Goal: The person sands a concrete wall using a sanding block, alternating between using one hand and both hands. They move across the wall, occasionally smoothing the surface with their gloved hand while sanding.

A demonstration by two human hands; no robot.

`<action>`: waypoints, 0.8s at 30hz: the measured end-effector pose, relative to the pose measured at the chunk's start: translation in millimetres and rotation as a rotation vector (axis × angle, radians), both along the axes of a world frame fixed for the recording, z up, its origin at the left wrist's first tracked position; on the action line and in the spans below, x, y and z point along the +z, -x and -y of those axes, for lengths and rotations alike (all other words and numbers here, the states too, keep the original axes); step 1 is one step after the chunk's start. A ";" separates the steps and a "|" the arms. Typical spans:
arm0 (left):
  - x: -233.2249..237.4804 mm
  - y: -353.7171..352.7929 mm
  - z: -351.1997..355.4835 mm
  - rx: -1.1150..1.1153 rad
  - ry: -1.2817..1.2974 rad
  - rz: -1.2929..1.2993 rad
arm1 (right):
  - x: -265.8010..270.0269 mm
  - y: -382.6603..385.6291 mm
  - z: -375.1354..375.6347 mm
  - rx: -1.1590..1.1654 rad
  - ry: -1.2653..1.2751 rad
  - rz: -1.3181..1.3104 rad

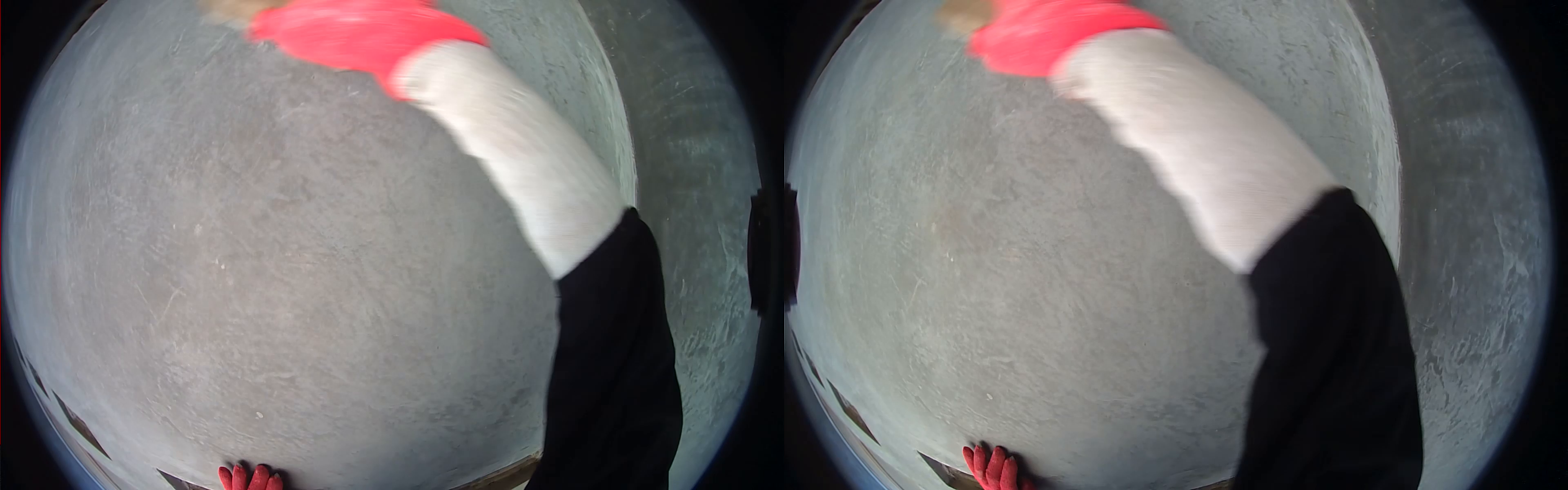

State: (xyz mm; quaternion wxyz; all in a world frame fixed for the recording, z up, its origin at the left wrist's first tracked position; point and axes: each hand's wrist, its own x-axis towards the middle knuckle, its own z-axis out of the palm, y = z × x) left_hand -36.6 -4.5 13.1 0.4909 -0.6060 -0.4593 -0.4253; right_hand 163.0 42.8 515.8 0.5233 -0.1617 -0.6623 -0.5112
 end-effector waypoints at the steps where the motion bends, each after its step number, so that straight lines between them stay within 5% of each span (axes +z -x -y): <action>1: -0.8 1.1 -2.2 -0.006 -0.002 -0.004 | -2.8 -28.6 -3.8 0.037 0.003 -0.135; 6: -1.1 0.1 -5.8 -0.092 -0.016 0.017 | 33.8 -249.3 -76.4 0.059 0.117 -0.675; 8: 0.8 -0.9 -4.7 -0.094 -0.005 0.028 | 28.2 -255.6 -74.3 -0.005 0.134 -0.843; 10: 1.3 -2.5 -4.0 -0.100 -0.014 0.045 | -3.2 -197.3 -43.1 0.186 0.434 -0.602; 12: 1.2 -0.2 -3.0 -0.110 -0.031 0.028 | -40.9 -128.2 -27.8 0.232 0.419 -0.224; 13: 2.4 -0.4 -5.5 -0.119 -0.063 0.022 | -49.1 -111.0 -47.5 -0.012 -0.409 0.158; 15: 2.3 -3.1 -4.1 -0.099 -0.056 0.010 | -107.3 -58.8 36.8 -0.043 0.188 -0.015; 20: 0.5 2.1 -6.3 -0.073 -0.056 0.009 | -65.9 -165.2 -40.9 -0.067 0.003 -0.363; 22: -4.7 11.2 -4.7 -0.085 -0.043 0.005 | -72.0 -199.5 -26.4 -0.040 0.225 -0.738; 24: -5.5 12.4 -4.5 -0.086 -0.033 0.005 | -63.9 -243.5 -32.4 -0.005 0.400 -0.808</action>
